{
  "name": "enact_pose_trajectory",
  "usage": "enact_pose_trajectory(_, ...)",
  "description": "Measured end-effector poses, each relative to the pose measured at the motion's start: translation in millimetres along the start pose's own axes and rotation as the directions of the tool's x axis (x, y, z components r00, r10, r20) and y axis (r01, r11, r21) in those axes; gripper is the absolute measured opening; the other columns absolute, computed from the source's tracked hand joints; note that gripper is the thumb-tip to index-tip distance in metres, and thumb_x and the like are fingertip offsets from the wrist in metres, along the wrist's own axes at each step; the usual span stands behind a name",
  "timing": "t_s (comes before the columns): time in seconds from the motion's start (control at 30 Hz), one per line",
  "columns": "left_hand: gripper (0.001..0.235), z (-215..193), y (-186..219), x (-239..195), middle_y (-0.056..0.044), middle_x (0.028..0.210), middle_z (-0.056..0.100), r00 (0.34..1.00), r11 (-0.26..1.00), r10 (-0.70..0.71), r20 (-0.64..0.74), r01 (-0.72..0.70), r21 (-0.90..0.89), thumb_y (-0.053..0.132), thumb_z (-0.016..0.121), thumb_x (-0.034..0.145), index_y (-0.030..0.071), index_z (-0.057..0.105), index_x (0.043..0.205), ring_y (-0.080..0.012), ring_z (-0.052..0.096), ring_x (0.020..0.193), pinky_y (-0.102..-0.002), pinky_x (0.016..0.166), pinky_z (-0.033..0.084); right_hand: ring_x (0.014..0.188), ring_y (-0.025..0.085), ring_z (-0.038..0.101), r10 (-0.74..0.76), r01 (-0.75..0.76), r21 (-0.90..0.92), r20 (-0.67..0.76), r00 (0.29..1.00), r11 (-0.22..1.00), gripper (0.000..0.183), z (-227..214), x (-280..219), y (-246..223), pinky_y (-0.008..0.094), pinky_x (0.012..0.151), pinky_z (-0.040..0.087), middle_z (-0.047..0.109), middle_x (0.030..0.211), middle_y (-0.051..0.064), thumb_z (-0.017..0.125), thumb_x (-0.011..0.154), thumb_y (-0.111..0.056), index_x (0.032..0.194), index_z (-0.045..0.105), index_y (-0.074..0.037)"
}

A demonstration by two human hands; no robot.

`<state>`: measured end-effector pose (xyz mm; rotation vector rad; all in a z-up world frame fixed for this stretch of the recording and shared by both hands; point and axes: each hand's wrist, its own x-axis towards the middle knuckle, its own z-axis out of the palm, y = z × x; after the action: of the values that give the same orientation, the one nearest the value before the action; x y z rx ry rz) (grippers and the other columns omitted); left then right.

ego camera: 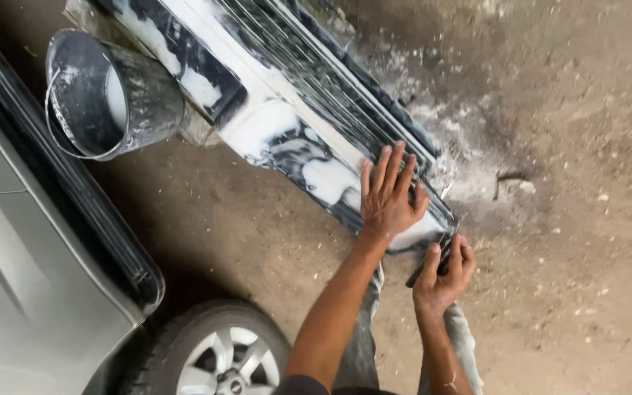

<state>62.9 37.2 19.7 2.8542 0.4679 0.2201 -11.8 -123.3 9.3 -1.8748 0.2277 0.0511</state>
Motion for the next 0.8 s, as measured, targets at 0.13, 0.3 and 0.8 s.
enact_pose_trajectory(0.13, 0.062, -1, 4, 3, -0.017, 0.17, 0.034, 0.954, 0.962, -0.269, -0.132, 0.26, -0.083, 0.042, 0.04, 0.106, 0.006, 0.049, 0.156, -0.0295, 0.024, 0.161, -0.052, 0.132, 0.005, 0.128, 0.037, 0.048, -0.391, 0.49, -0.342, 0.32, 0.863, 0.802, 0.047, -4, 39, -19, 0.049, 0.107, 0.043, 0.052, 0.145, 0.023, 0.072, 0.099, -0.014, 0.14, 0.06, 0.006)
enact_pose_trajectory(0.3, 0.067, 7, -20, 7, -0.014, 0.174, 0.018, 0.921, 0.925, -0.374, -0.112, 0.361, -0.122, 0.051, 0.032, 0.109, 0.011, 0.031, 0.163, -0.0287, 0.012, 0.164, -0.051, 0.132, -0.004, 0.127, 0.038, 0.047, -0.529, 0.753, -0.304, 0.561, 0.637, 0.584, 0.049, -17, 62, -14, 0.053, 0.105, 0.041, 0.053, 0.142, 0.023, 0.075, 0.097, -0.016, 0.138, 0.061, 0.008)
enact_pose_trajectory(0.8, 0.065, -68, -262, 95, -0.007, 0.149, 0.059, 0.658, 0.658, -0.749, -0.084, 0.721, -0.218, 0.056, 0.03, 0.101, 0.015, 0.067, 0.135, -0.0328, 0.046, 0.146, -0.06, 0.127, 0.012, 0.134, 0.034, 0.049, -0.6, 0.937, -0.141, 0.735, 0.315, 0.32, 0.044, 217, 118, -169, 0.049, 0.109, 0.043, 0.056, 0.14, 0.019, 0.074, 0.104, -0.025, 0.137, 0.065, 0.002)
